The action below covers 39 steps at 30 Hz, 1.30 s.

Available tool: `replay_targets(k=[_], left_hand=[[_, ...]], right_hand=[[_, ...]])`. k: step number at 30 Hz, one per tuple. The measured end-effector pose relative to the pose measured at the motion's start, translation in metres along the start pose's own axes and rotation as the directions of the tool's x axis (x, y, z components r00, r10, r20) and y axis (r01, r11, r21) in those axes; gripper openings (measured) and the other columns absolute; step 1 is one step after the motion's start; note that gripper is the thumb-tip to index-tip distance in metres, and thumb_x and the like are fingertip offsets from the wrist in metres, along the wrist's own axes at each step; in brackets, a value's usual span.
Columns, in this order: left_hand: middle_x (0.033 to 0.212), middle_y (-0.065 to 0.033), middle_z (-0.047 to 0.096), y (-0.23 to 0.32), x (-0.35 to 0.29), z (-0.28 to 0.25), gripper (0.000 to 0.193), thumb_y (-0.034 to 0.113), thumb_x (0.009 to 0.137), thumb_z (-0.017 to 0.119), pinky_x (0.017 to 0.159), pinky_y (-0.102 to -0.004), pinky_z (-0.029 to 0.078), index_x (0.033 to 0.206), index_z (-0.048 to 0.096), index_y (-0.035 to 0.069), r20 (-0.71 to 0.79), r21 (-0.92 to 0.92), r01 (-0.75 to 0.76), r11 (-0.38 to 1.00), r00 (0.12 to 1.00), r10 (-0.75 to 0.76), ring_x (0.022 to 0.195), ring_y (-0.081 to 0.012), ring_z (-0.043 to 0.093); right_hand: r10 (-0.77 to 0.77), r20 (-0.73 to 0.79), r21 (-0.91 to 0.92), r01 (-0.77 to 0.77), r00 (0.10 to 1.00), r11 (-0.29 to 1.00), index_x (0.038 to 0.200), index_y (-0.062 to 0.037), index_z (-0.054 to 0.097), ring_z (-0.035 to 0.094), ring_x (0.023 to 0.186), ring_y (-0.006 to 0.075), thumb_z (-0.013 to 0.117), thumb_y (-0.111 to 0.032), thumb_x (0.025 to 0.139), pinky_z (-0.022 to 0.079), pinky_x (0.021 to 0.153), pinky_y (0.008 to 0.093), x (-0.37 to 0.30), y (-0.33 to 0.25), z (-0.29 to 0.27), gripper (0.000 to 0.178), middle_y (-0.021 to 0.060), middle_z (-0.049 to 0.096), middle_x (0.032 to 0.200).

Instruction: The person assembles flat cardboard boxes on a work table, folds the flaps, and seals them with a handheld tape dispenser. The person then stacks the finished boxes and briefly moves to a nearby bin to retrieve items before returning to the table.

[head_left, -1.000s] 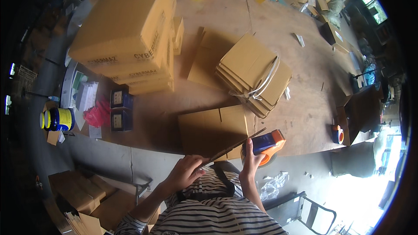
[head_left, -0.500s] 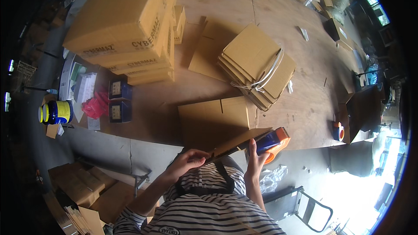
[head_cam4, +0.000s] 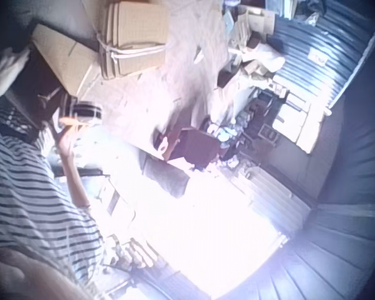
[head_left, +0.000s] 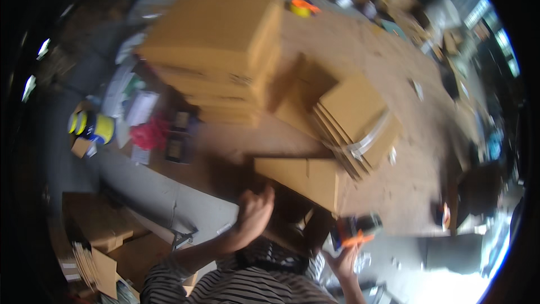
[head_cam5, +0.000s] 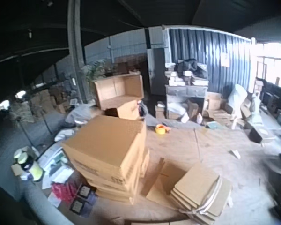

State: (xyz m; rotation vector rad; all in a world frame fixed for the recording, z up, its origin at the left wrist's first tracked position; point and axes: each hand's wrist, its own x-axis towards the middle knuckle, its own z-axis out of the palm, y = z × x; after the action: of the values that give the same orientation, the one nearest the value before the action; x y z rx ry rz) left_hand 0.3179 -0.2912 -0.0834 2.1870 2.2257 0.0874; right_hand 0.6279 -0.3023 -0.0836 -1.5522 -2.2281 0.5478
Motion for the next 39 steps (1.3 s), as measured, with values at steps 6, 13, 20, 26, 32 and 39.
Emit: replay_targets(k=[6, 13, 20, 26, 32, 39], left_hand=[[0.091, -0.0128, 0.058, -0.025, 0.003, -0.013, 0.091, 0.042, 0.086, 0.075, 0.068, -0.0385, 0.043, 0.151, 0.032, -0.005, -0.173, -0.457, -0.223, 0.861, 0.972, 0.159, 0.078, -0.0279, 0.060], [0.144, -0.0238, 0.040, -0.054, -0.088, 0.008, 0.128, 0.085, 0.073, 0.041, 0.110, -0.0461, 0.037, 0.156, 0.022, -0.009, -0.102, -0.590, -0.319, 0.742, 0.941, 0.323, 0.126, -0.0358, 0.046], [0.106, -0.0090, 0.051, -0.020, -0.025, 0.051, 0.068, 0.054, 0.068, 0.081, 0.098, -0.0551, 0.037, 0.110, 0.061, 0.005, -0.153, -0.594, -0.483, 0.643, 0.853, 0.499, 0.113, -0.0343, 0.054], [0.121, -0.0098, 0.053, -0.013, -0.040, 0.054, 0.094, 0.051, 0.064, 0.087, 0.097, -0.0475, 0.036, 0.138, 0.049, 0.008, -0.330, -0.517, -0.019, 0.856, 0.927, -0.179, 0.118, -0.0294, 0.051], [0.131, -0.0191, 0.060, 0.019, -0.050, 0.062, 0.110, 0.043, 0.067, 0.091, 0.098, -0.0440, 0.047, 0.153, 0.034, 0.004, -0.033, -0.728, 0.365, 0.581, 0.827, -0.561, 0.114, -0.0366, 0.061], [0.128, -0.0157, 0.064, 0.020, -0.035, 0.059, 0.094, 0.016, 0.079, 0.084, 0.097, -0.0440, 0.049, 0.156, 0.032, 0.005, -0.170, -0.821, 0.185, 0.540, 0.823, -0.541, 0.111, -0.0349, 0.064]], right_hand=[[-0.077, -0.400, -0.074, 0.052, 0.913, 0.996, 0.150, -0.0004, 0.042, 0.054, 0.125, 0.0366, 0.070, -0.067, 0.081, 0.025, 0.116, 0.0578, 0.023, -0.006, 0.061, 0.100, 0.0161, 0.054, 0.142], [0.052, -0.312, 0.046, -0.039, 0.949, 0.998, 0.149, -0.0020, 0.042, 0.054, 0.124, 0.0329, 0.061, -0.064, 0.087, 0.029, 0.114, 0.0536, 0.077, -0.029, 0.053, 0.090, 0.0144, 0.055, 0.140], [0.100, -0.209, 0.128, -0.074, 0.973, 0.989, 0.149, -0.0036, 0.043, 0.055, 0.124, 0.0293, 0.052, -0.061, 0.094, 0.033, 0.113, 0.0493, 0.092, -0.045, 0.055, 0.080, 0.0127, 0.057, 0.137], [0.202, -0.214, 0.265, -0.142, 0.956, 0.954, 0.149, -0.0050, 0.044, 0.056, 0.123, 0.0262, 0.044, -0.058, 0.099, 0.037, 0.111, 0.0457, 0.096, -0.026, 0.042, 0.073, 0.0112, 0.058, 0.134], [0.325, -0.025, 0.795, -0.178, 0.945, 0.580, 0.149, -0.0064, 0.045, 0.056, 0.122, 0.0231, 0.036, -0.055, 0.105, 0.040, 0.110, 0.0420, 0.120, 0.021, -0.006, 0.066, 0.0098, 0.059, 0.132], [0.144, 0.466, 0.861, -0.485, 0.873, 0.154, 0.148, -0.0045, 0.045, 0.056, 0.126, 0.0227, 0.062, -0.059, 0.094, 0.039, 0.113, 0.0394, 0.106, -0.048, -0.013, 0.079, 0.0088, 0.059, 0.137]])
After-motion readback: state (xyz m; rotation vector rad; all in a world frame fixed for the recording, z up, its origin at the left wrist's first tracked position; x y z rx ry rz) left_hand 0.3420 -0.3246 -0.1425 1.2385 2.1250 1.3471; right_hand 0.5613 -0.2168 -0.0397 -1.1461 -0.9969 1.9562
